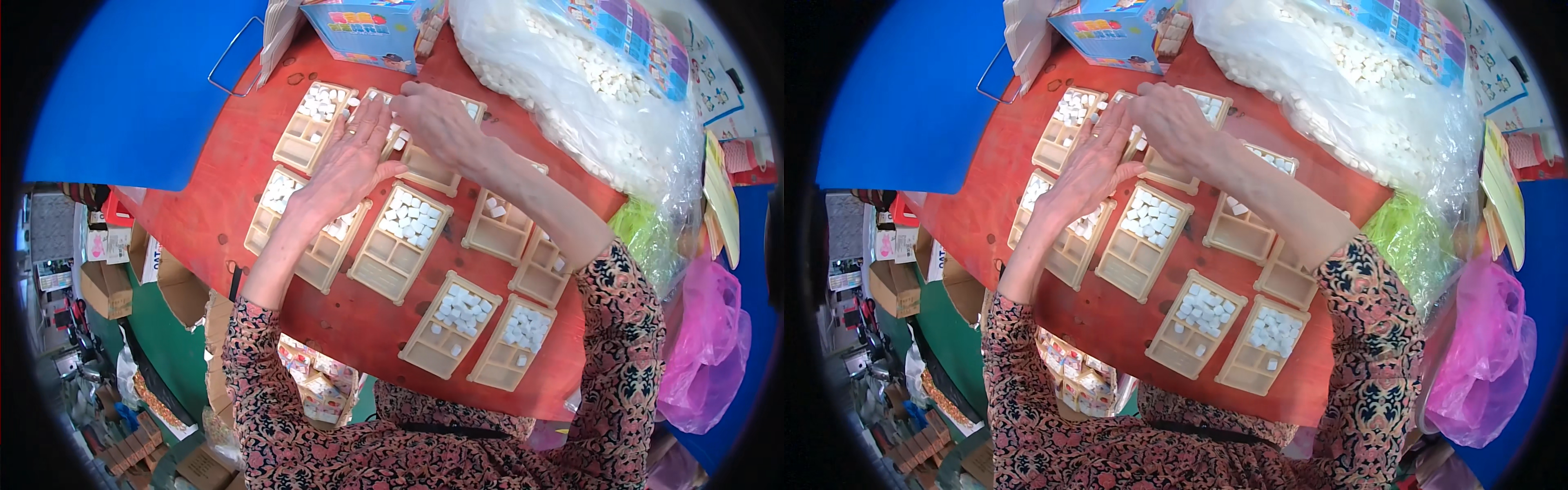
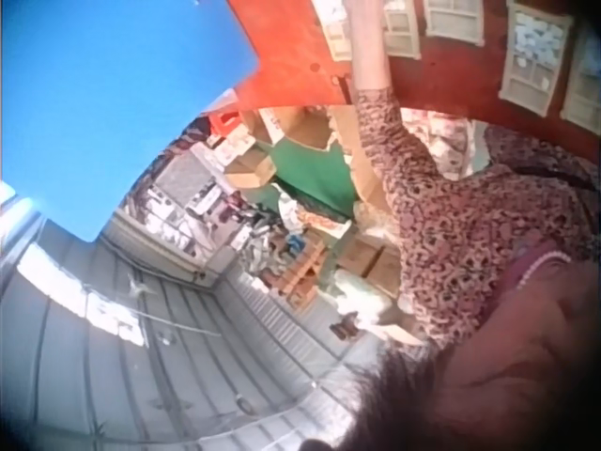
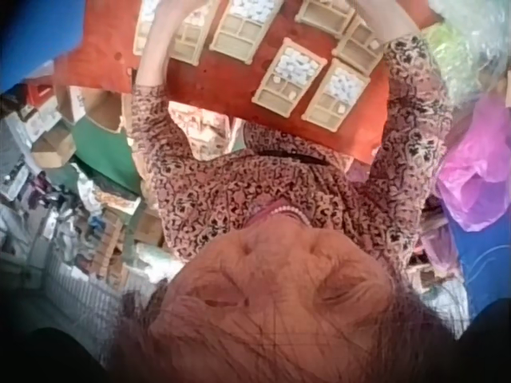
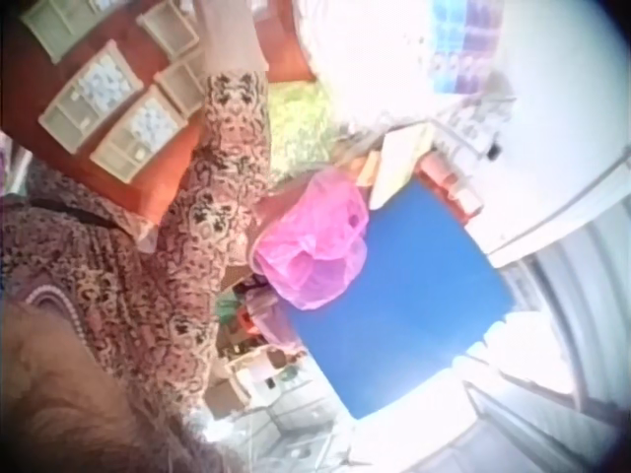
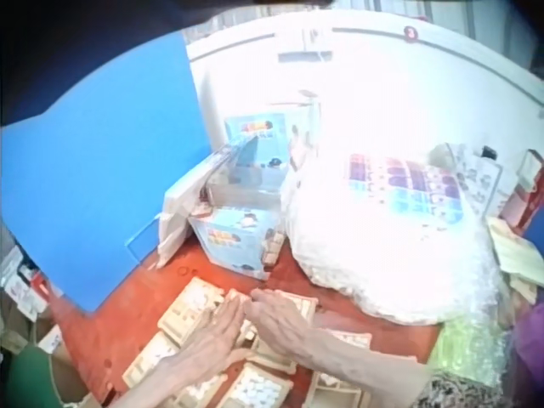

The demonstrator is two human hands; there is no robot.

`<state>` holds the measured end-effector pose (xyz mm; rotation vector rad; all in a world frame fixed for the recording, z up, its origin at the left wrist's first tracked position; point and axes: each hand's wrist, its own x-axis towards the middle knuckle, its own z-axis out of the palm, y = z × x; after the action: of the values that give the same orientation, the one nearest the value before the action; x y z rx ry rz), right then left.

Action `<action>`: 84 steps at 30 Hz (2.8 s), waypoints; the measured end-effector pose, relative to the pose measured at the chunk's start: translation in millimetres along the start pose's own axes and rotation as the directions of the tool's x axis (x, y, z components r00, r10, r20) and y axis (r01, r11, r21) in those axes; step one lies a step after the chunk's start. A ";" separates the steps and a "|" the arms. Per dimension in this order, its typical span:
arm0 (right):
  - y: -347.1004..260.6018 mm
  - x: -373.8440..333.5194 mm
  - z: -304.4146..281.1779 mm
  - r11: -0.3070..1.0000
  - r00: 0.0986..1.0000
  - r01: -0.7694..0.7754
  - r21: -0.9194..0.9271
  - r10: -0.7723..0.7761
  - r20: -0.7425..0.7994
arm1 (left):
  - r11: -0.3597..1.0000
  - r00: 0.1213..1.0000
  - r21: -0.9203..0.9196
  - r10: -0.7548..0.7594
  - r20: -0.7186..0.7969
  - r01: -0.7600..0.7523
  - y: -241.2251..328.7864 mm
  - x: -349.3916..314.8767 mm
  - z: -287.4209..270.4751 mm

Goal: Organizing and placing small white plastic cubes into wooden compartment trays.

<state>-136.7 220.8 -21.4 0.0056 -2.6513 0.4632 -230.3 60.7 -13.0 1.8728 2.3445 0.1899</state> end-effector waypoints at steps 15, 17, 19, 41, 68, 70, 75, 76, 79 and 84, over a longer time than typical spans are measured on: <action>32.2 9.5 -90.9 0.998 0.930 -0.070 0.006 0.067 -0.362 | 0.984 0.865 -0.159 -0.146 -0.480 0.078 -59.2 -17.4 -17.9; 60.1 -3.2 -129.9 0.979 0.894 -0.153 -0.138 0.078 -0.440 | 0.980 0.872 -0.172 -0.171 -0.459 0.101 -64.5 -12.9 -19.2; 78.3 -13.4 -158.3 0.911 0.864 -0.272 -0.309 0.090 -0.495 | 0.975 0.878 -0.168 -0.204 -0.433 0.144 -70.0 -13.5 -21.0; -39.2 66.8 53.3 0.957 0.998 -0.069 -0.282 0.065 -0.023 | 0.876 0.916 -0.410 -0.354 -0.187 0.255 -76.9 -20.8 -30.9; -12.2 62.8 -48.9 0.853 0.947 -0.258 0.453 0.316 -0.055 | 0.981 0.957 -0.179 -0.119 -0.263 0.073 -89.4 35.2 -32.5; -9.9 57.9 -73.9 0.783 0.926 -0.346 0.517 0.373 0.054 | 0.933 0.935 -0.323 -0.247 -0.254 0.159 -85.1 33.0 -34.0; -24.1 47.2 -127.6 0.689 0.860 -0.387 0.613 0.510 -0.031 | 0.953 0.932 -0.277 -0.210 -0.297 0.126 -89.7 26.9 -28.9; -5.6 40.2 -132.6 0.785 0.881 -0.327 0.526 0.454 -0.130 | 0.953 0.931 -0.285 -0.193 -0.310 0.103 -86.4 31.4 -27.5; 7.5 34.6 -148.6 0.759 0.830 -0.378 0.530 0.532 -0.170 | 0.941 0.925 -0.325 -0.204 -0.322 0.094 -91.4 30.2 -26.2; 32.2 20.2 -166.7 0.844 0.819 -0.314 0.434 0.472 -0.326 | 0.955 0.927 -0.289 -0.171 -0.333 0.072 -92.4 32.7 -20.0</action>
<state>-86.1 306.5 117.6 -0.4970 -2.0944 0.9723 -329.7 72.0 -11.0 1.6653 2.4858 0.8575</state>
